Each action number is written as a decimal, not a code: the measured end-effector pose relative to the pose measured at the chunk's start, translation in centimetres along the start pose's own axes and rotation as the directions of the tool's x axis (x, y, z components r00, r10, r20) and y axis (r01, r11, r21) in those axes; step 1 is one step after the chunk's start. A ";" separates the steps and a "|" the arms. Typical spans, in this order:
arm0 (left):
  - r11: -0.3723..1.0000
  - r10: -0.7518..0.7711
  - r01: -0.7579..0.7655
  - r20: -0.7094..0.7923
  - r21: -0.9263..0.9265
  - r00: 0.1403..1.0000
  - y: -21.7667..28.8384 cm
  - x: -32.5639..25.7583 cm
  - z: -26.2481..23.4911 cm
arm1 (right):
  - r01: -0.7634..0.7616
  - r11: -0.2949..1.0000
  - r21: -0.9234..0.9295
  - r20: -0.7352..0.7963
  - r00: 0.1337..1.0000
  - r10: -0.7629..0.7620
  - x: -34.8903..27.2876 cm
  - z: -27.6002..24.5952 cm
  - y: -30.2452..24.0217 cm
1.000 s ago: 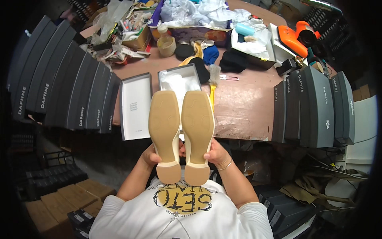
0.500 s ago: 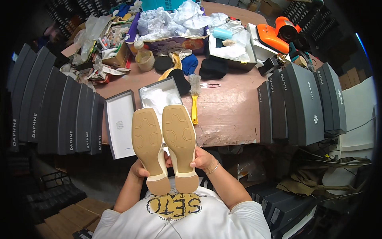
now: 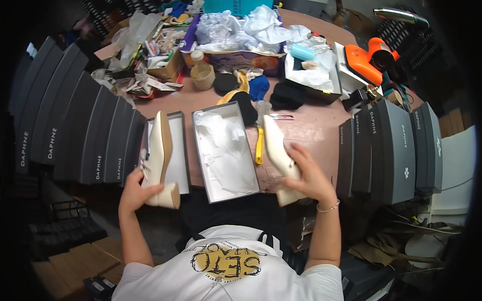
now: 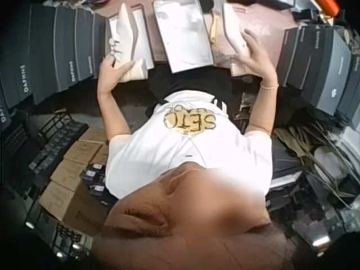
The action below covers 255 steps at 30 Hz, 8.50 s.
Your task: Packing finished shoes into boxes with tissue paper and organizing stacked boxes on a workbench.
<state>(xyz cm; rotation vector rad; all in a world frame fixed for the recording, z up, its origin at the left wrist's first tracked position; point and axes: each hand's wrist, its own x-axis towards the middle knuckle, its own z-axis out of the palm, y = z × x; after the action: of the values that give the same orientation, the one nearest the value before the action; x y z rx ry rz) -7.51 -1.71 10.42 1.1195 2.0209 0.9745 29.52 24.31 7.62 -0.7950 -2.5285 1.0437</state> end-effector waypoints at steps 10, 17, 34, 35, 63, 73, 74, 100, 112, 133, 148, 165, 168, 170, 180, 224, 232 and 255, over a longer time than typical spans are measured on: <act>0.965 0.012 0.008 -0.075 0.262 0.997 -9.0 4.9 2.2 | 0.106 0.945 -0.309 -0.017 0.993 -0.117 10.7 6.9 -6.3; 0.616 -0.390 0.184 -0.094 -0.766 0.916 -15.7 5.4 7.1 | 0.159 0.835 -0.527 0.071 0.987 -0.143 15.0 23.7 0.2; 0.911 0.264 -0.392 -0.552 -0.126 0.791 -7.7 -1.2 5.4 | 0.092 0.992 -0.084 -0.161 0.981 -0.105 14.2 22.0 1.9; 0.939 0.189 -0.307 -0.513 -0.154 0.838 -8.2 -0.6 5.4 | 0.013 1.000 -0.008 -0.206 0.978 -0.015 14.3 21.7 1.6; 0.241 0.043 0.103 0.117 -0.965 0.992 0.4 2.4 14.5 | -0.161 -0.159 0.974 0.205 0.926 0.316 6.0 12.4 -7.1; 0.801 0.359 -0.283 0.044 -0.528 0.932 0.7 -0.9 12.8 | -0.192 -0.055 0.980 0.200 0.930 0.309 8.9 13.0 -7.1; 0.688 0.316 -0.114 0.154 -0.717 0.936 -0.3 -0.5 12.9 | -0.218 0.004 0.976 0.204 0.922 0.328 8.9 13.4 -7.7; 0.397 -0.208 -0.406 -0.512 -0.823 0.833 -1.1 5.1 4.0 | -0.304 0.253 0.918 0.294 0.953 0.079 8.9 16.5 -9.3; 0.825 0.561 -0.401 -0.495 0.397 0.664 -3.3 3.2 9.3 | -0.416 0.452 0.789 0.343 0.909 0.237 8.3 17.8 -8.6; 0.889 0.448 -0.444 -0.408 0.111 0.795 -2.1 2.1 9.2 | -0.134 0.796 -0.591 -0.072 0.991 0.114 -2.2 3.7 5.4; 0.945 0.245 -0.307 -0.375 -0.114 0.894 3.7 9.4 10.7 | -0.428 0.623 0.655 0.482 0.871 0.092 -7.6 -0.8 -6.3; 0.890 0.447 -0.455 -0.211 0.009 0.870 6.2 2.4 8.2 | -0.559 -0.456 0.692 0.373 0.819 -0.437 -0.2 13.9 -7.6; 0.881 0.459 -0.473 -0.209 -0.021 0.863 6.2 2.8 8.2 | -0.498 -0.504 0.706 0.410 0.867 -0.283 -0.2 14.4 -7.3; 0.879 0.461 -0.475 -0.192 -0.033 0.866 6.2 2.6 8.2 | -0.532 -0.452 0.716 0.425 0.846 -0.322 0.2 14.1 -7.1; 0.625 0.777 -0.706 -0.351 0.332 0.523 9.0 -1.1 8.4 | -0.075 -0.310 0.948 0.174 0.936 0.305 2.6 15.3 -11.1; 0.000 -0.174 0.007 0.007 -1.000 0.985 -1.1 1.8 6.8 | -0.236 0.206 0.950 0.207 0.966 0.153 2.2 11.0 -8.4; 0.446 0.063 0.104 0.147 -0.889 0.987 -1.0 -2.6 14.9 | 0.194 0.816 0.544 -0.287 0.957 -0.036 3.1 11.5 -10.8; 0.593 -0.135 -0.360 -0.530 -0.720 0.837 -5.8 -3.5 9.3 | 0.040 0.629 0.777 -0.037 0.999 -0.018 -0.2 14.9 -12.0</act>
<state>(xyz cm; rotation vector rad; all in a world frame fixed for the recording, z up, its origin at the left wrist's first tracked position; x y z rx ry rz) -1.00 -4.10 1.21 0.4684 1.5049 2.1973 18.36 8.89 5.84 -0.4775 -1.7235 1.8866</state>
